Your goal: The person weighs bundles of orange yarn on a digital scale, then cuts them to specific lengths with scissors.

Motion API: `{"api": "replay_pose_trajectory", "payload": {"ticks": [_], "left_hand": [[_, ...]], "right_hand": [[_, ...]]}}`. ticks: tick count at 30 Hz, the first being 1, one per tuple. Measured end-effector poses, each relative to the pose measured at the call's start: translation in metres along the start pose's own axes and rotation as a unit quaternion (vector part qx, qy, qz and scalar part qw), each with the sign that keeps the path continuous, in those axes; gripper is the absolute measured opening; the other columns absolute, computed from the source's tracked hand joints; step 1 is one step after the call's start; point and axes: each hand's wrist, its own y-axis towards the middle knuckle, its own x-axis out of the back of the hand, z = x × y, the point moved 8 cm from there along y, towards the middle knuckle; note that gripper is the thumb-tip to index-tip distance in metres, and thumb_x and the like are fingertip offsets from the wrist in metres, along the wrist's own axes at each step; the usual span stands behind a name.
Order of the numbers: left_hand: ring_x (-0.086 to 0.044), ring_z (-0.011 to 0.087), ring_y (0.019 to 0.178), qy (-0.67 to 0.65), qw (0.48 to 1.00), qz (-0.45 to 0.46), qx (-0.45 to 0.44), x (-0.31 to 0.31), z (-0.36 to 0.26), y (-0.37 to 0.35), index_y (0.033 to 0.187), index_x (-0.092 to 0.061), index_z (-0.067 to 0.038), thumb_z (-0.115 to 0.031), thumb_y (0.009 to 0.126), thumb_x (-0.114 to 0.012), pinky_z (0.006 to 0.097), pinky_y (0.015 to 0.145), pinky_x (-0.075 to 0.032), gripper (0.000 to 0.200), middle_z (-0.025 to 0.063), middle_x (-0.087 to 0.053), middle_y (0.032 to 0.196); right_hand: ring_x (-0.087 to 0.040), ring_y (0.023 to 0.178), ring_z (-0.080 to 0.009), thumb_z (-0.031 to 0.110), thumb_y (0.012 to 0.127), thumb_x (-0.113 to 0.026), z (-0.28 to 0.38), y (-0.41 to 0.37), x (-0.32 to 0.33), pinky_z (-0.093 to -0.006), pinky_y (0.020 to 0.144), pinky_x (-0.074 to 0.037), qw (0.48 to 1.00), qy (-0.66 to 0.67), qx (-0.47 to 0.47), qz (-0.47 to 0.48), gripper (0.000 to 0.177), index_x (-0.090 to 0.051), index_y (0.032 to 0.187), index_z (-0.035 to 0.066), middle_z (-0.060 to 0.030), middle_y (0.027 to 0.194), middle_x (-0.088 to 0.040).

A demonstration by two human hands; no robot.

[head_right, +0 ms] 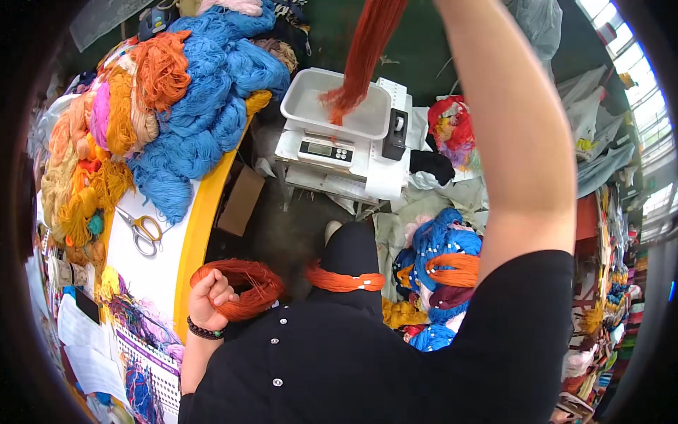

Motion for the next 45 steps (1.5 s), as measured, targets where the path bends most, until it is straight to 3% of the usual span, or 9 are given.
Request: {"api": "replay_pose_trajectory", "payload": {"ticks": [2, 7, 9, 13, 17, 23, 32, 38, 45], "left_hand": [[-0.04, 0.0066, 0.051, 0.006, 1.0, -0.007, 0.01, 0.003, 0.001, 0.002, 0.09, -0.061, -0.008, -0.02, 0.095, -0.049, 0.0294, 0.067, -0.046, 0.018, -0.0066, -0.038, 0.058], [-0.04, 0.0069, 0.051, 0.006, 0.999, -0.025, 0.023, 0.009, 0.003, 0.006, 0.091, -0.06, -0.008, -0.02, 0.095, -0.049, 0.0299, 0.067, -0.046, 0.017, -0.0063, -0.039, 0.058], [-0.04, 0.007, 0.052, 0.002, 0.999, -0.031, 0.024, 0.012, 0.005, 0.008, 0.091, -0.06, -0.008, -0.02, 0.095, -0.049, 0.0301, 0.067, -0.046, 0.017, -0.0062, -0.039, 0.059], [-0.041, 0.0067, 0.053, -0.015, 0.999, -0.033, 0.039, 0.017, 0.012, 0.012, 0.092, -0.06, -0.008, -0.02, 0.096, -0.047, 0.0303, 0.07, -0.047, 0.019, -0.0063, -0.039, 0.06], [-0.042, 0.0063, 0.053, -0.015, 0.998, -0.035, 0.051, 0.02, 0.016, 0.01, 0.093, -0.06, -0.008, -0.021, 0.097, -0.045, 0.0304, 0.072, -0.048, 0.02, -0.0064, -0.039, 0.061], [-0.042, 0.0064, 0.054, -0.031, 0.996, -0.038, 0.077, 0.027, 0.023, 0.008, 0.094, -0.06, -0.009, -0.021, 0.097, -0.045, 0.0301, 0.072, -0.047, 0.02, -0.0065, -0.039, 0.061], [-0.042, 0.0072, 0.054, -0.017, 0.996, -0.045, 0.081, 0.032, 0.025, 0.007, 0.093, -0.06, -0.008, -0.021, 0.096, -0.046, 0.0302, 0.072, -0.046, 0.019, -0.0061, -0.039, 0.06], [-0.042, 0.0075, 0.053, -0.055, 0.992, -0.064, 0.093, 0.057, 0.027, -0.001, 0.092, -0.059, -0.003, -0.018, 0.094, -0.05, 0.0312, 0.071, -0.047, 0.017, -0.0049, -0.041, 0.061], [-0.04, 0.0076, 0.052, -0.106, 0.987, -0.052, 0.105, 0.055, 0.028, -0.005, 0.093, -0.055, -0.005, -0.016, 0.091, -0.054, 0.0282, 0.066, -0.043, 0.011, -0.0056, -0.04, 0.058]], "right_hand": [[-0.047, 0.047, -0.0215, 0.032, 0.093, -0.042, -0.044, 0.014, 0.039, -0.0351, 0.047, -0.038, 0.952, -0.232, 0.191, -0.052, 0.04, -0.046, 0.06, 0.01, -0.0081, 0.053, -0.048], [-0.059, 0.078, -0.0122, 0.021, 0.092, -0.05, -0.227, 0.035, 0.123, -0.0286, 0.072, -0.046, 0.919, -0.389, 0.043, 0.049, 0.018, -0.063, 0.09, 0.007, -0.0011, 0.084, -0.065], [-0.06, 0.089, -0.0344, 0.028, 0.087, -0.051, -0.265, 0.019, 0.129, -0.0401, 0.077, -0.048, 0.81, -0.566, 0.131, 0.077, 0.025, -0.063, 0.097, 0.008, -0.017, 0.091, -0.064], [-0.059, 0.098, -0.0292, 0.024, 0.083, -0.055, -0.345, -0.058, 0.118, -0.0482, 0.083, -0.043, 0.566, -0.808, 0.061, 0.149, 0.016, -0.067, 0.088, 0.014, -0.0103, 0.096, -0.065], [-0.054, 0.104, -0.0286, 0.025, 0.075, -0.067, -0.354, -0.122, 0.11, -0.0485, 0.087, -0.04, 0.579, -0.759, 0.287, 0.077, 0.023, -0.063, 0.091, 0.009, -0.0079, 0.108, -0.06], [-0.059, 0.084, -0.0242, 0.016, 0.081, -0.064, -0.412, -0.155, 0.223, -0.034, 0.074, -0.048, 0.868, -0.468, -0.094, -0.136, 0.02, -0.067, 0.097, 0.005, -0.0109, 0.098, -0.065], [-0.06, 0.106, -0.0307, 0.021, 0.088, -0.056, -0.433, -0.182, 0.201, -0.0352, 0.09, -0.046, 0.845, -0.519, -0.099, -0.078, 0.029, -0.065, 0.111, 0.007, -0.0183, 0.109, -0.064], [-0.064, 0.09, -0.0326, 0.023, 0.084, -0.058, -0.436, -0.235, 0.078, -0.039, 0.079, -0.05, 0.812, -0.54, -0.199, 0.095, 0.024, -0.069, 0.098, 0.007, -0.0148, 0.092, -0.067], [-0.061, 0.093, -0.0353, 0.01, 0.08, -0.064, -0.433, -0.252, -0.204, -0.0405, 0.082, -0.049, 0.849, -0.356, 0.149, 0.362, 0.03, -0.062, 0.109, 0.003, -0.019, 0.102, -0.064]]}}
